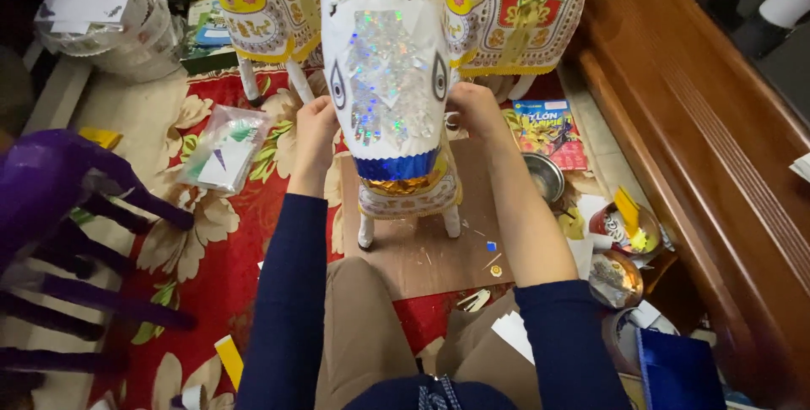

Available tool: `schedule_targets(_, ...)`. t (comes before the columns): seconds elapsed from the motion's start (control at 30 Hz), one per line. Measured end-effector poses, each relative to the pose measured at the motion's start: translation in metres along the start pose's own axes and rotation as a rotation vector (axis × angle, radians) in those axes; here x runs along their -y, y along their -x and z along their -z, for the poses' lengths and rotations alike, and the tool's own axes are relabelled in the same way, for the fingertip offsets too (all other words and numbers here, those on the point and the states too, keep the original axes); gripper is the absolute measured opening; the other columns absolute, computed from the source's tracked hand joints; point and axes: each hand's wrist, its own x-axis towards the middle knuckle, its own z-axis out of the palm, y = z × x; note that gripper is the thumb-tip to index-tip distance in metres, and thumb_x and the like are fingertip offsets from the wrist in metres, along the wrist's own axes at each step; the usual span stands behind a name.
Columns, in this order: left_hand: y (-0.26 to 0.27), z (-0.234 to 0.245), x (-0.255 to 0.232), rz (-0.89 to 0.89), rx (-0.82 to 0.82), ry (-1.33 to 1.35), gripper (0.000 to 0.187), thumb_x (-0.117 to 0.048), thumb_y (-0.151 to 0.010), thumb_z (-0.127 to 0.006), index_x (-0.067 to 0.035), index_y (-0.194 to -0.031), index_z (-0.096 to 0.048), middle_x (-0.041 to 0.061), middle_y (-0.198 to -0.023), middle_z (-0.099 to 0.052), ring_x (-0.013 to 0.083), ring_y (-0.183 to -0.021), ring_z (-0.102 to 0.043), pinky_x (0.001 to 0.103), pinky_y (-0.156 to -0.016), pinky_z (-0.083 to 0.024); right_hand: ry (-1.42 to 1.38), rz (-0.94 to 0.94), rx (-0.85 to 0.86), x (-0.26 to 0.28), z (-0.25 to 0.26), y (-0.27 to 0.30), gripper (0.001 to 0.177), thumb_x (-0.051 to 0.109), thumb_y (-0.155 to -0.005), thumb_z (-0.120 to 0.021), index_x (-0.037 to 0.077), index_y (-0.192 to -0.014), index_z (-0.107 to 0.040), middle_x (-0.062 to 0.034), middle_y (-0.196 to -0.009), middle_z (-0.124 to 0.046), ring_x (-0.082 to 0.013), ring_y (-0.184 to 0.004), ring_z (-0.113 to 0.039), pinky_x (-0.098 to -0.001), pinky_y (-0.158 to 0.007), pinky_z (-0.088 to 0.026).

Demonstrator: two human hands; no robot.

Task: The person is decorating horse-shaped pinatas by cutting, folding, and gluing shiny blue and white paper strips onto them.

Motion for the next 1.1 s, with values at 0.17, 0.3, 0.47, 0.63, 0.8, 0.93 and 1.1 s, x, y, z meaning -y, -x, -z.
schedule_targets(0.17, 0.009, -0.014, -0.015, -0.002, 0.038, -0.047, 0.006, -0.012, -0.076, -0.071, -0.007, -0.078, -0.072, 0.002, -0.073, -0.064, 0.0114, -0.066, -0.06, 0.024, -0.066, -0.053, 0.081, -0.102, 0.024, 0.009, -0.007, 0.005, 0.015, 0.021, -0.079, -0.079, 0.011, -0.081, -0.068, -0.0033, -0.072, -0.066, -0.0169, -0.072, -0.07, -0.0235, -0.055, -0.05)
schedule_targets(0.3, 0.014, -0.026, -0.013, -0.032, 0.024, -0.067, 0.006, -0.012, -0.076, -0.07, -0.008, -0.08, -0.072, 0.003, -0.075, -0.065, 0.0117, -0.069, -0.061, 0.024, -0.068, -0.053, 0.107, -0.107, 0.105, 0.016, -0.007, 0.006, 0.014, 0.019, -0.08, -0.076, 0.012, -0.081, -0.065, -0.0012, -0.069, -0.063, -0.0131, -0.068, -0.066, -0.0195, -0.052, -0.046)
schedule_targets(0.47, 0.012, -0.03, -0.007, -0.068, 0.003, -0.087, 0.008, -0.011, -0.077, -0.069, -0.008, -0.083, -0.073, 0.003, -0.078, -0.065, 0.0121, -0.073, -0.061, 0.025, -0.071, -0.052, 0.186, -0.105, 0.158, 0.023, -0.014, 0.005, 0.013, 0.02, -0.08, -0.074, 0.012, -0.084, -0.065, -0.0012, -0.07, -0.063, -0.0123, -0.067, -0.065, -0.0175, -0.052, -0.045)
schedule_targets(0.63, 0.013, -0.027, -0.003, -0.105, -0.024, -0.101, 0.009, -0.011, -0.078, -0.067, -0.008, -0.085, -0.073, 0.004, -0.08, -0.065, 0.0124, -0.076, -0.061, 0.026, -0.073, -0.052, 0.23, -0.131, 0.158, 0.025, -0.021, 0.0, 0.012, 0.018, -0.079, -0.07, 0.012, -0.09, -0.069, 0.0009, -0.074, -0.064, -0.0113, -0.065, -0.062, -0.0174, -0.051, -0.048)
schedule_targets(0.8, 0.017, -0.022, -0.002, -0.146, -0.054, -0.106, 0.011, -0.01, -0.079, -0.066, -0.008, -0.088, -0.073, 0.005, -0.082, -0.066, 0.0128, -0.08, -0.062, 0.027, -0.076, -0.051, 0.19, -0.217, 0.125, 0.02, -0.022, -0.009, 0.025, 0.028, -0.081, -0.073, 0.013, -0.101, -0.073, -0.0013, -0.078, -0.068, -0.0163, -0.066, -0.066, -0.0244, -0.053, -0.055)
schedule_targets(0.93, 0.023, -0.022, -0.01, -0.181, -0.087, -0.106, 0.013, -0.01, -0.08, -0.065, -0.009, -0.09, -0.073, 0.006, -0.084, -0.066, 0.013, -0.083, -0.062, 0.028, -0.078, -0.051, 0.141, -0.233, 0.083, -0.022, -0.011, -0.039, 0.035, 0.036, -0.079, -0.081, 0.019, -0.109, -0.075, -0.0025, -0.089, -0.073, -0.0245, -0.075, -0.073, -0.0372, -0.061, -0.063)
schedule_targets(1.1, 0.035, -0.023, -0.008, -0.221, -0.113, -0.102, 0.015, -0.009, -0.081, -0.064, -0.009, -0.093, -0.073, 0.006, -0.087, -0.067, 0.0134, -0.087, -0.062, 0.029, -0.081, -0.051, 0.169, -0.052, -0.062, -0.034, -0.009, -0.035, 0.028, 0.022, -0.077, -0.081, 0.014, -0.104, -0.074, -0.0038, -0.082, -0.072, -0.0194, -0.068, -0.069, -0.0305, -0.056, -0.059)
